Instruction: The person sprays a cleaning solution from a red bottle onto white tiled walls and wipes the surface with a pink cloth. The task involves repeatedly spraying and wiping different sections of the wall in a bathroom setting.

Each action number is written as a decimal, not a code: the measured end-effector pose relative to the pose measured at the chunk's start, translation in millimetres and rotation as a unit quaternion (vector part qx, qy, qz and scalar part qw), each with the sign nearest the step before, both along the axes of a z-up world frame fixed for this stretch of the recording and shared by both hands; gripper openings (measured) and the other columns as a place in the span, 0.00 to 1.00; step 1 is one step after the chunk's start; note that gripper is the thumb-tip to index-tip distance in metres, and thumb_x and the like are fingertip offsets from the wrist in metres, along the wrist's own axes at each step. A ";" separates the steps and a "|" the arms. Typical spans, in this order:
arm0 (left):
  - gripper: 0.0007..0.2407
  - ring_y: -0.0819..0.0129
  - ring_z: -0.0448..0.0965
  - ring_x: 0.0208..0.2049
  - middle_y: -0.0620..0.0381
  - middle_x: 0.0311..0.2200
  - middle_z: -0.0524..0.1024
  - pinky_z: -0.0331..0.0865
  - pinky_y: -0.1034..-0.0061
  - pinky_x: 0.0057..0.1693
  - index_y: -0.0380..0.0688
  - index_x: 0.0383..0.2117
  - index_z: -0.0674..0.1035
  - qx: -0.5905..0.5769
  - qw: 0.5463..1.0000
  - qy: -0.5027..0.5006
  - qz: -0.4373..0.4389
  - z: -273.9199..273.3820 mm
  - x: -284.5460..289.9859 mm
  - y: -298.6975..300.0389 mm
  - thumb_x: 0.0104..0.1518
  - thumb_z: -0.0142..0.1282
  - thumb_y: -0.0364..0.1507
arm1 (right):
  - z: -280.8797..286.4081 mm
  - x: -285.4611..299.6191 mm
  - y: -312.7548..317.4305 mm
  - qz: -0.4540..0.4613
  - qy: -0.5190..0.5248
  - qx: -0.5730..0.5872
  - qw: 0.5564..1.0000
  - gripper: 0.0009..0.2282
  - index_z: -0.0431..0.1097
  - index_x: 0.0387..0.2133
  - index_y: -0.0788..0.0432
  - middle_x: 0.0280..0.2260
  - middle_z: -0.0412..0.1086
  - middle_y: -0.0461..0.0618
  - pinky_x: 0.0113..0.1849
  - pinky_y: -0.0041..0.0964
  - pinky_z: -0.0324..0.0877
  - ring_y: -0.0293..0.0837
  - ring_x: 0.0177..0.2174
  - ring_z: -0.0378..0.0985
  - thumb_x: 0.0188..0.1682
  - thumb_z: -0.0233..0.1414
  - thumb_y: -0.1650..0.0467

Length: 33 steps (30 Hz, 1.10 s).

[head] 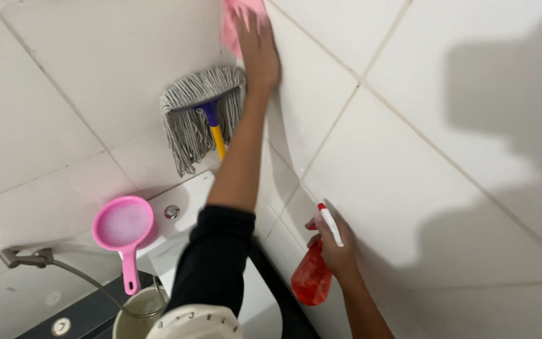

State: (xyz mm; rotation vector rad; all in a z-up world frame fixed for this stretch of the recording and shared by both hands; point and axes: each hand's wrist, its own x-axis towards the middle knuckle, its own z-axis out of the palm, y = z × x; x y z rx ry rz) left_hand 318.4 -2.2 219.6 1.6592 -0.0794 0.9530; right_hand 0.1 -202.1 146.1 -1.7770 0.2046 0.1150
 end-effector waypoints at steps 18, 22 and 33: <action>0.26 0.47 0.42 0.77 0.40 0.76 0.42 0.38 0.59 0.79 0.35 0.73 0.50 0.105 0.989 0.102 0.020 -273.2 63.2 -19.1 0.77 0.22 0.42 | -52.1 17.0 -7.0 0.038 0.043 0.048 0.997 0.19 0.74 0.33 0.65 0.31 0.76 0.55 0.27 0.41 0.72 0.46 0.21 0.76 0.53 0.48 0.59; 0.26 0.50 0.34 0.78 0.46 0.77 0.36 0.29 0.54 0.78 0.47 0.74 0.52 0.051 0.997 0.064 0.001 -47.1 27.0 -17.0 0.73 0.31 0.45 | -51.8 4.0 -10.8 0.049 0.050 0.028 0.997 0.20 0.74 0.33 0.65 0.32 0.76 0.54 0.28 0.40 0.73 0.44 0.22 0.77 0.54 0.46 0.58; 0.22 0.59 0.44 0.79 0.54 0.75 0.51 0.34 0.60 0.79 0.59 0.73 0.63 0.105 0.993 -0.029 0.041 -17.6 18.5 -34.9 0.77 0.29 0.47 | -35.4 10.4 -22.8 0.030 0.044 -0.001 0.999 0.21 0.74 0.33 0.66 0.32 0.76 0.53 0.29 0.39 0.72 0.44 0.23 0.77 0.54 0.46 0.57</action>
